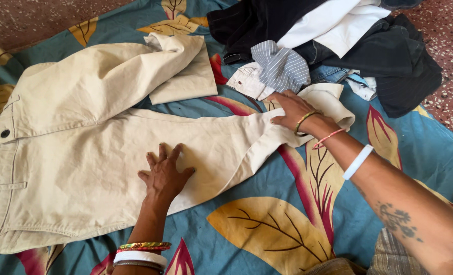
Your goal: The person picks up a pair of light-colored pants, aligns the legs, and folds them in half lengthwise before smoothing the fabric by hand on a bed.
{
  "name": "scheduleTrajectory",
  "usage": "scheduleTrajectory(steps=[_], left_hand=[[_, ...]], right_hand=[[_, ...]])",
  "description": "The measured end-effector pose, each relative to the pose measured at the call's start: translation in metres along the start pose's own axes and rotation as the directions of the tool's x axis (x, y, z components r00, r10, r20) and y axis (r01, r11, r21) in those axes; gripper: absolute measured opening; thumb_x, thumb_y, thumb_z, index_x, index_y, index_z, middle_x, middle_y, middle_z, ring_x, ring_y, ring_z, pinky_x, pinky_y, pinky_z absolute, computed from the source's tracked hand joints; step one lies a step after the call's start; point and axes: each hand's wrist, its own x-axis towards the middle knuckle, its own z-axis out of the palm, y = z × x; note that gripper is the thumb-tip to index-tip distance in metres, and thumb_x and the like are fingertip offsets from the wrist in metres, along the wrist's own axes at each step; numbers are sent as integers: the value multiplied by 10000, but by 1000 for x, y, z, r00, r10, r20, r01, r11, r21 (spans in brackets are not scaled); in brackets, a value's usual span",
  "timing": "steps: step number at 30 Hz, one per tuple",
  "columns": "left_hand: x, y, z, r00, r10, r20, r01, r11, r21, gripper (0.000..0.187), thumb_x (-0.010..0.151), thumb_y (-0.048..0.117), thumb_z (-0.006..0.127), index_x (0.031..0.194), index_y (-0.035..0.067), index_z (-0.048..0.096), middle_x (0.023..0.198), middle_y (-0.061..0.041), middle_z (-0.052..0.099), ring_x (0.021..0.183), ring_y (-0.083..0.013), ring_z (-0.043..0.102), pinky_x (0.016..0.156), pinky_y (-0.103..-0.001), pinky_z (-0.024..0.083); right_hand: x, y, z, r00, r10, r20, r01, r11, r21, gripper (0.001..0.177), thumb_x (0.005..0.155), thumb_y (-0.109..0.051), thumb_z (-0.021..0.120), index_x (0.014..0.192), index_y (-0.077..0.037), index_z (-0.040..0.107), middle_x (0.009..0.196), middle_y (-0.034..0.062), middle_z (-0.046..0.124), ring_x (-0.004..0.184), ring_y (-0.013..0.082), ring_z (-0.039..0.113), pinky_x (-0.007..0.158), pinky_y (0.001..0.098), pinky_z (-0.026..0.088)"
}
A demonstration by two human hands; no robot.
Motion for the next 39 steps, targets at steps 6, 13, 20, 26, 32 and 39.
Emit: scheduleTrajectory(steps=[6,13,20,26,32,39], left_hand=[[6,-3,0,1000,19,14,-19,1000,-6,819,742,456,816,1478,302,492,1614,-65,313,1442,-413,265,1008,-714,324],[0,7,7,986,147,-75,-154,984,-89,669,751,538,814,1320,213,678,1497,-107,465,1449,-293,347,1101,-724,239],[-13,38,-1,879,466,96,-449,879,-161,636,593,540,894,1131,215,792,1478,-76,484,1383,-247,408,1120,-497,289],[-23,51,3,816,560,142,-556,828,-72,174,656,174,790,801,131,702,1103,-55,671,1166,-244,579,1001,-397,449],[-31,67,-12,839,459,293,-460,885,-68,101,695,45,663,731,82,576,747,-118,663,794,-339,647,702,-427,501],[-36,70,-20,838,434,330,-421,900,-114,153,637,6,650,731,72,548,737,-120,656,764,-332,641,664,-443,505]], right_hand=[[-3,14,-17,909,69,412,-95,995,42,435,803,-324,760,1223,-220,704,1212,47,746,1178,221,695,1018,357,509],[-11,2,-13,859,66,507,38,981,-192,507,819,-179,608,1317,-267,650,1284,55,681,1226,252,608,1036,487,407],[-12,10,-22,890,54,452,-12,995,-96,421,691,-171,778,1109,-162,728,1038,39,739,1005,200,683,890,378,512],[-29,10,-36,890,29,454,-26,1000,-12,200,669,-93,802,826,-43,690,720,46,697,677,169,656,631,328,527],[-45,12,-48,874,34,485,-14,999,-47,190,623,-53,797,708,-41,627,639,26,647,607,155,601,575,352,482],[-63,11,-33,652,274,707,-163,961,-222,255,693,-39,792,695,-86,541,624,-22,591,560,135,559,529,376,428]])
